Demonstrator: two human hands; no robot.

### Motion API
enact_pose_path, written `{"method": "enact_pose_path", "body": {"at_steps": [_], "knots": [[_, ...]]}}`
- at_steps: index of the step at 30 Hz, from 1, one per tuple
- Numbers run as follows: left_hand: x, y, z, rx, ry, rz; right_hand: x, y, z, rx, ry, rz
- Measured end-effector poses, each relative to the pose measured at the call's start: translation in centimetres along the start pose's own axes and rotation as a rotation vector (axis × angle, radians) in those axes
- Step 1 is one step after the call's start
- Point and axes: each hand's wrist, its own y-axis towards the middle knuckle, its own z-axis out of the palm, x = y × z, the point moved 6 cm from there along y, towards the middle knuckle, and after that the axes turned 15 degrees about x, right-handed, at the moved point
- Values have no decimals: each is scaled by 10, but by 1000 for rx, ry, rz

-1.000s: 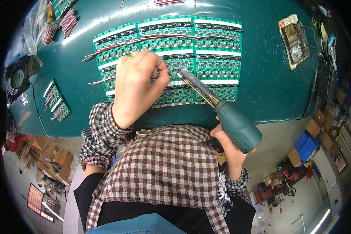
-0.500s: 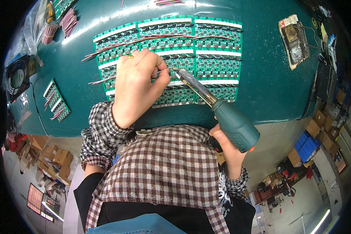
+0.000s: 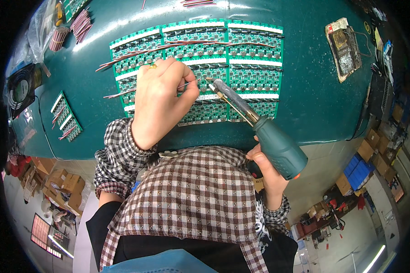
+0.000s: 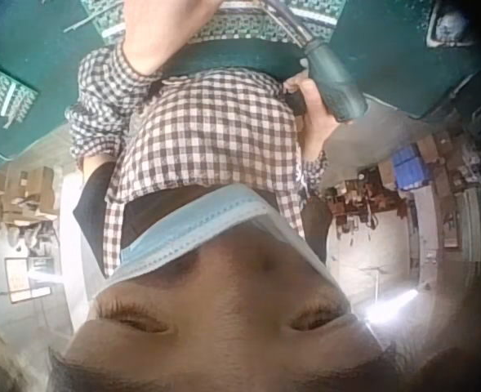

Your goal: The person uses a soldering iron to attach red and white wires to multiple green circuit boards arranged on a green workbench. They repeatedly pick up wires, position them on the boards, and apply solder to secure the connections.

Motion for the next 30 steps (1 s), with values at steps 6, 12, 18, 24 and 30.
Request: {"method": "enact_pose_path", "body": {"at_steps": [6,12,18,24,30], "knots": [[-1,2,0,5,1,-6,1,3,-6,-41,9,-28],[-3,0,-6,34,-44,24,3,12,-14,-68,122,-84],[21,-4,-87,-205,-32,-86,6,15,-28,-58,227,-179],[75,45,-80,-209,-53,-163,15,18,-35,-62,267,-252],[113,66,-69,-270,-11,-312,11,15,-33,-56,239,-321]]}}
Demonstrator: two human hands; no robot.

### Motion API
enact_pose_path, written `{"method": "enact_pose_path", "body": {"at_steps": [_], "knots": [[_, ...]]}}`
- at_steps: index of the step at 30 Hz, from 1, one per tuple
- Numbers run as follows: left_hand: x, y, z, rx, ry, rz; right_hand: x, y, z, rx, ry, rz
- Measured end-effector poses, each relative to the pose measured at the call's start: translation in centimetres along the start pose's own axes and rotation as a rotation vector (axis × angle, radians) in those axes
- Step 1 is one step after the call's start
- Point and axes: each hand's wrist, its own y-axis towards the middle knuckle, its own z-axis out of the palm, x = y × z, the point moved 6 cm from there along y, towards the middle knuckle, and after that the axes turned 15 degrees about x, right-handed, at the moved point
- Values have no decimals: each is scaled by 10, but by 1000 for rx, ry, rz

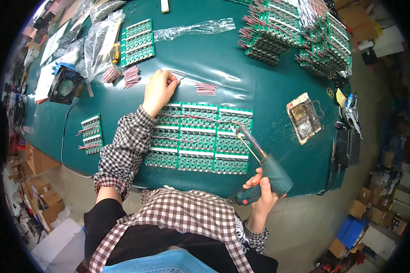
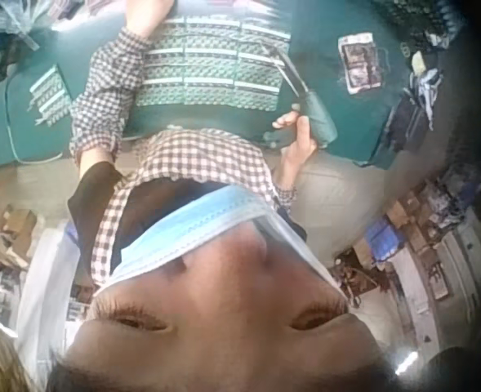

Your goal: The person uses a soldering iron to attach red and white wires to multiple green circuit boards arranged on a green workbench. They repeatedly pick up wires, position them on the boards, and apply solder to secure the connections.

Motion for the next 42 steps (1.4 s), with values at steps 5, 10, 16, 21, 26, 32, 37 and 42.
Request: {"method": "enact_pose_path", "body": {"at_steps": [5,10,16,21,26,32,37,42], "knots": [[-5,7,5,54,34,67,-3,-1,-1,15,18,-2],[-20,-12,-6,94,-213,194,-8,-10,-2,20,41,-7],[-80,-83,-11,406,-932,113,-10,-2,-3,3,109,-14],[-122,-125,-10,181,-725,419,-1,25,31,70,243,-22],[-150,-151,-1,-69,-336,707,7,50,71,157,53,-36],[-146,-156,7,-9,-340,694,-4,53,73,158,5,-59],[-127,-146,26,335,-869,319,-3,48,75,157,-136,-88],[-107,-142,31,555,-818,155,-10,42,67,106,-140,-11]]}}
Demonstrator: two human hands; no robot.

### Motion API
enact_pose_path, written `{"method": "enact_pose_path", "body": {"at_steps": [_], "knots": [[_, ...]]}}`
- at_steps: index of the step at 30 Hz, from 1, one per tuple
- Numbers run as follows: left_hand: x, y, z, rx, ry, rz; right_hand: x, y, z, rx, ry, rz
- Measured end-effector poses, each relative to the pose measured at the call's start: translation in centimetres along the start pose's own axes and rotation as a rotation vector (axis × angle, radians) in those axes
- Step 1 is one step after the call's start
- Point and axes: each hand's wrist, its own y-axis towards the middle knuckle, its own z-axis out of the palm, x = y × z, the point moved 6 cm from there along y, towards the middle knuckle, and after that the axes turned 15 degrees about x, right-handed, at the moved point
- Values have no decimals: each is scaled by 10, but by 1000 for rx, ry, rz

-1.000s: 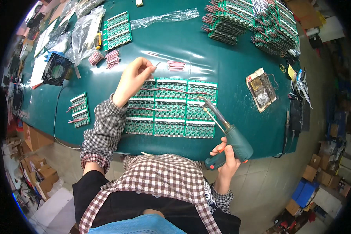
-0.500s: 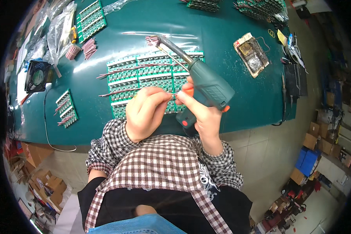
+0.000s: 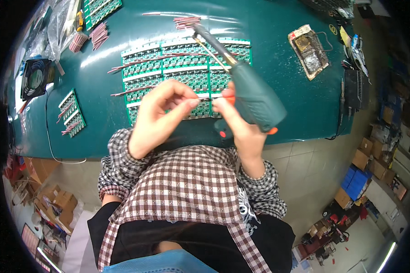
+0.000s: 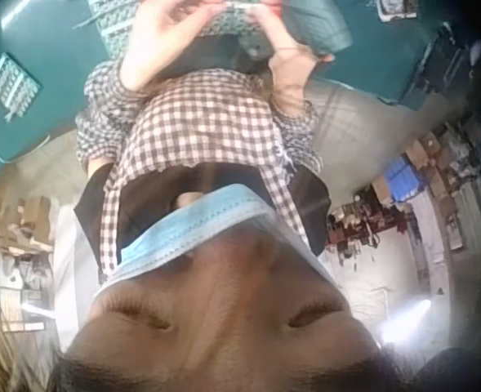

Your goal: The person uses a soldering iron to attach red and white wires to multiple green circuit boards arranged on a green workbench. They repeatedly pick up wires, position them on the boards, and apply solder to secure the connections.

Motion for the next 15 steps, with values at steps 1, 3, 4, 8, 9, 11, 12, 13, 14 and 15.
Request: {"method": "enact_pose_path", "body": {"at_steps": [1,3,4,8,9,11,12,13,14,15], "knots": [[1,-5,-10,-49,49,-5,-3,-4,-6,-16,36,45],[11,-18,-33,-102,24,-78,-6,-16,-26,-30,58,0],[12,-21,-42,-125,75,-127,-8,-20,-35,-28,111,1],[-4,-9,-47,-120,352,-83,-11,-32,-54,-31,210,-4],[-5,-2,-42,-100,399,-65,-11,-35,-55,-31,251,-17],[-4,12,-33,-62,462,-84,-6,-41,-53,-51,191,6],[2,16,-30,-65,538,-73,-3,-43,-52,-52,166,10],[10,20,-28,-69,613,-63,-1,-46,-51,-53,141,13],[16,22,-27,-77,660,-69,-1,-50,-51,-66,113,45],[20,24,-25,-86,708,-76,-1,-52,-50,-74,91,48]]}}
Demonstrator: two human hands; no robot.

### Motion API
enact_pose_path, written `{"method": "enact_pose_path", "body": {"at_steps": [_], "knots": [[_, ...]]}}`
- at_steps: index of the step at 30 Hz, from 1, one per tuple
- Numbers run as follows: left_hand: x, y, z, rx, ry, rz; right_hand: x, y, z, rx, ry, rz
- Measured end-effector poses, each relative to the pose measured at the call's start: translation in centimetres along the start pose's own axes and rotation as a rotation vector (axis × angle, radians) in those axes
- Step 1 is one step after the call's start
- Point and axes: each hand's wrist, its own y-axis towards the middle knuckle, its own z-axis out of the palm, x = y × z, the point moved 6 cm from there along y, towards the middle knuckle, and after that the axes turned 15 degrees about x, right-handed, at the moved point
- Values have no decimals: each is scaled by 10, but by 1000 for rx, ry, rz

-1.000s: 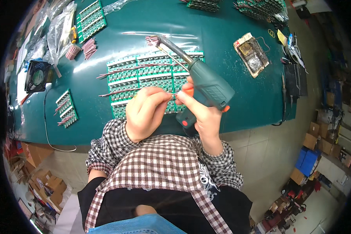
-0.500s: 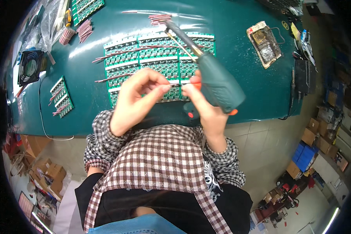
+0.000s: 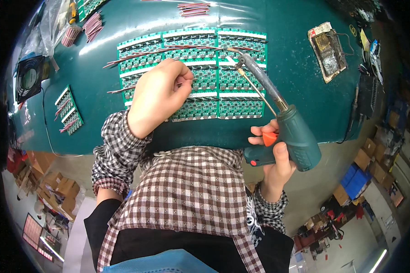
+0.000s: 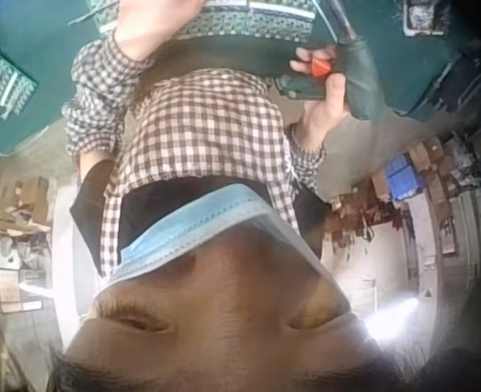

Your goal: The person uses a soldering iron to attach red and white wires to multiple green circuit boards arranged on a green workbench. They repeatedly pick up wires, position them on the boards, and apply solder to secure the connections.

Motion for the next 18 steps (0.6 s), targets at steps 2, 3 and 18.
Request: {"method": "enact_pose_path", "body": {"at_steps": [2,3,18], "knots": [[3,1,3,2,28,-16,0,-3,0,-18,-44,5],[4,1,3,12,8,-24,-1,-4,0,-21,-51,17],[0,11,4,-53,-46,52,-4,-18,-6,4,-62,136]]}}
